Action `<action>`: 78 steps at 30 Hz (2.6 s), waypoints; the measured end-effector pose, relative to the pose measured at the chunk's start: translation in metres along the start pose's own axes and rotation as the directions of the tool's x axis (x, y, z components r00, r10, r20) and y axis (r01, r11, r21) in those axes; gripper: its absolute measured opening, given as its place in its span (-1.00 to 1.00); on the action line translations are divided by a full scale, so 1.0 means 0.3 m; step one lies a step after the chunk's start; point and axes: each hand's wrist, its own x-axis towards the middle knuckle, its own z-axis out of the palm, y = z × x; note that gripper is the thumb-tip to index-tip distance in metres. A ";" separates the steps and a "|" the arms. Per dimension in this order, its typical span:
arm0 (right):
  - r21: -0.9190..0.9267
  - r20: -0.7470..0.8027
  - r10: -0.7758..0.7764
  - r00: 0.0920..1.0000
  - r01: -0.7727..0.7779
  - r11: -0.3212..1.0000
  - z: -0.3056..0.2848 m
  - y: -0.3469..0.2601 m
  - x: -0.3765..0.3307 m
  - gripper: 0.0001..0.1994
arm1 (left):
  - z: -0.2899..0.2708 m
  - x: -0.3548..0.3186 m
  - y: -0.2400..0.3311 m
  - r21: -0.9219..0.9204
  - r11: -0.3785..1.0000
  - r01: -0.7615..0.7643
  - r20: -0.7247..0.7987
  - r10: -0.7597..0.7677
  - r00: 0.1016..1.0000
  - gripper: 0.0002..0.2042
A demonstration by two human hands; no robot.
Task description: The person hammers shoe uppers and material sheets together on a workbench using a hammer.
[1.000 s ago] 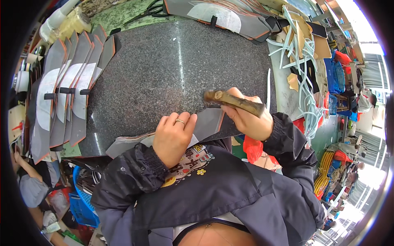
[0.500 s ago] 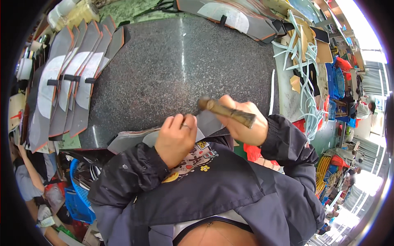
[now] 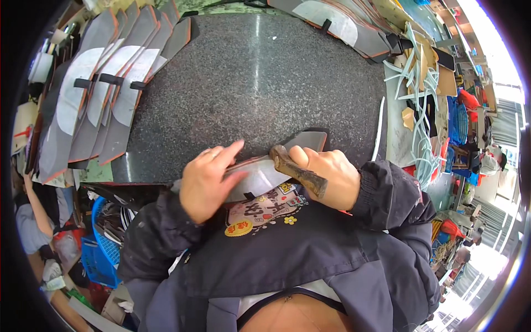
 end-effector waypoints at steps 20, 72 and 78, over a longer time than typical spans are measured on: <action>0.137 0.053 -0.107 0.993 0.099 0.986 0.018 -0.018 0.120 -0.71 | -0.033 -0.110 -0.038 -0.067 0.998 -0.003 -0.083 -0.003 0.997 -0.81; 0.092 0.022 -0.085 0.996 0.082 0.992 0.031 -0.082 0.125 -0.72 | -0.014 -0.096 -0.077 -0.028 0.998 0.064 -0.256 -0.069 0.964 -0.79; 0.176 -0.013 -0.050 0.999 0.051 0.983 0.010 -0.054 0.165 -0.84 | -0.012 -0.100 -0.067 0.048 0.999 -0.003 -0.258 0.015 0.966 -0.83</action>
